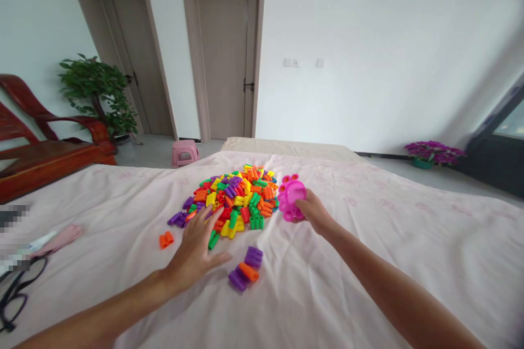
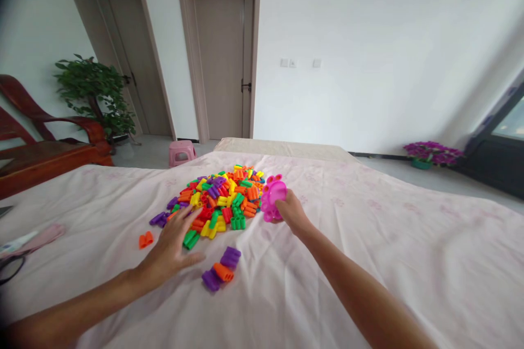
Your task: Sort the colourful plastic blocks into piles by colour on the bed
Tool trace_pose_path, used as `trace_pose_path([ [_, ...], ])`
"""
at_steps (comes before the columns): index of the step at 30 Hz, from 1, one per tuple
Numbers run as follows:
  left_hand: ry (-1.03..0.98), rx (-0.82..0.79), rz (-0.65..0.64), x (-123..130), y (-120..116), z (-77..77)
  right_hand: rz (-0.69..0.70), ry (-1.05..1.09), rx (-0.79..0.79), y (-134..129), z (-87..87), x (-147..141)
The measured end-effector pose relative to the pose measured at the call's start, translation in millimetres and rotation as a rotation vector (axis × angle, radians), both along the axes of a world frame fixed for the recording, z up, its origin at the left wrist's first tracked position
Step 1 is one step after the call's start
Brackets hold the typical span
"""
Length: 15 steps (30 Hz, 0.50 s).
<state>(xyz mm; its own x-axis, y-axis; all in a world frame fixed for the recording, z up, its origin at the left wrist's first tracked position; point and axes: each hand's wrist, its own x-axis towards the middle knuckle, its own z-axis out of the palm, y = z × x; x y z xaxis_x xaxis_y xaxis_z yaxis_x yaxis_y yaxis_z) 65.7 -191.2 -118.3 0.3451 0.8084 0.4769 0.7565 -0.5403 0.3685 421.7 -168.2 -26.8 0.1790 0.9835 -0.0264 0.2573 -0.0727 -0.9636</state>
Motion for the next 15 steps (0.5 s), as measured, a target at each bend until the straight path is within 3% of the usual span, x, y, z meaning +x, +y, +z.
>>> trace_pose_path([
  [3, 0.061, -0.104, -0.036, 4.4, -41.2, -32.4, 0.075, 0.119, -0.112, -39.9, -19.8, -1.1],
  [5, 0.066, -0.155, -0.033, 20.1, -50.2, -42.0, 0.119, 0.161, -0.118, -59.9, -31.6, -12.1],
  [9, -0.006, -0.152, -0.014, 58.6, -36.3, -38.8, 0.133, 0.231, -0.063, -76.6, -53.3, -42.6],
  [15, -0.256, -0.108, 0.032, 87.7, 3.8, -25.8, 0.123, 0.379, -0.115, -63.5, -70.1, -87.7],
])
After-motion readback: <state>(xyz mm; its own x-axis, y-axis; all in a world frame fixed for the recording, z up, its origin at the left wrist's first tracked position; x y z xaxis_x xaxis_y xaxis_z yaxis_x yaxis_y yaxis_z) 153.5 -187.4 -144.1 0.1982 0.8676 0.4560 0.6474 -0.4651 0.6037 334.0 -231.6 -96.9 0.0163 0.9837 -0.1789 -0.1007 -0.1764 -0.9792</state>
